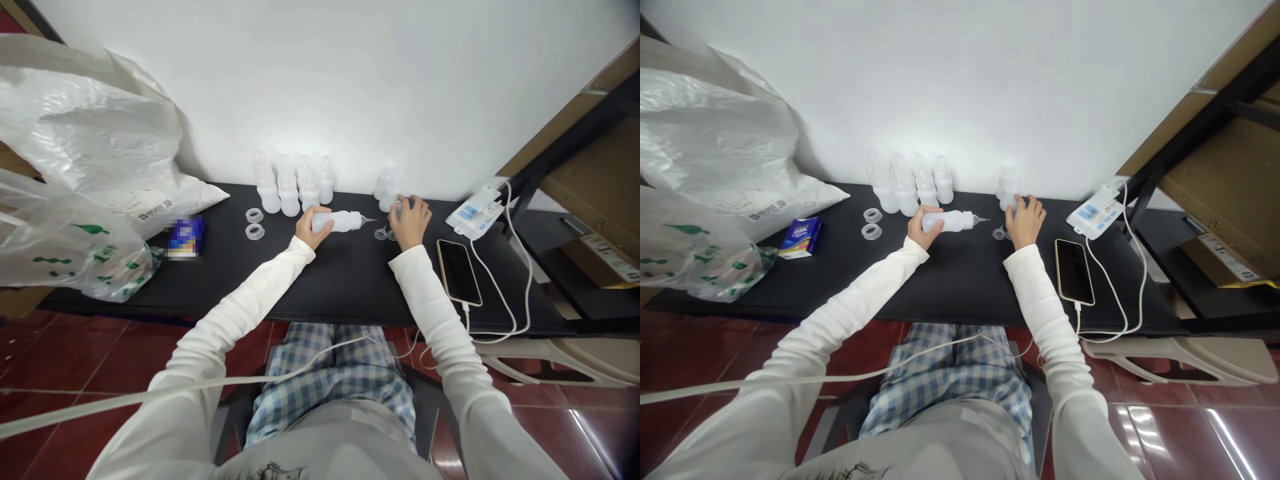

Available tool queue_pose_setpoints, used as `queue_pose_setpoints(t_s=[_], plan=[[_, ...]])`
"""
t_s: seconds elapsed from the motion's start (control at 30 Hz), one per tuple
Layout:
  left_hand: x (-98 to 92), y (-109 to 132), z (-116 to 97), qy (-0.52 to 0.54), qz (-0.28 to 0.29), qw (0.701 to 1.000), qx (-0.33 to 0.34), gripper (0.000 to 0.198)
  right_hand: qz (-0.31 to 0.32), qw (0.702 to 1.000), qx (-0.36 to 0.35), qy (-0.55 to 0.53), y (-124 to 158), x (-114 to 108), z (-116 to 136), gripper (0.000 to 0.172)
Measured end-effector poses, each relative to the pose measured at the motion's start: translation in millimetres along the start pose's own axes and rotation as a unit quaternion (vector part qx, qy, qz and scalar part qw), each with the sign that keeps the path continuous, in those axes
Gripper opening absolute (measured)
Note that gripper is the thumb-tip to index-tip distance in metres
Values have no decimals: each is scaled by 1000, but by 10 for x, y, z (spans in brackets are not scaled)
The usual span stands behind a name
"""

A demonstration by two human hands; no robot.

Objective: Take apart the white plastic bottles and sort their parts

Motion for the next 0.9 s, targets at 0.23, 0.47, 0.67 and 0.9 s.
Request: queue_pose_setpoints(t_s=[0.23,0.47,0.67,0.9], plan=[[76,-96,104,186,-31,964,-185,28,0,999,36,12,-30,-38,-82,31],[95,-125,140,249,-38,939,-233,33,-79,959,-54,-265,92,-133,255,36],[131,-110,181,269,3,940,-209,37,31,932,-135,-335,275,58,540,33],[148,-96,211,277,24,911,-305,42,64,923,-210,-317,338,77,561,28]])
Point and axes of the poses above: each hand's wrist, its own y-axis away from the middle knuckle, its own x-axis out of the palm, z = x × y, the point moved 2 cm from there along -y, towards the middle knuckle, and after that the axes turned 7 degrees about z, right-handed, at the moved point
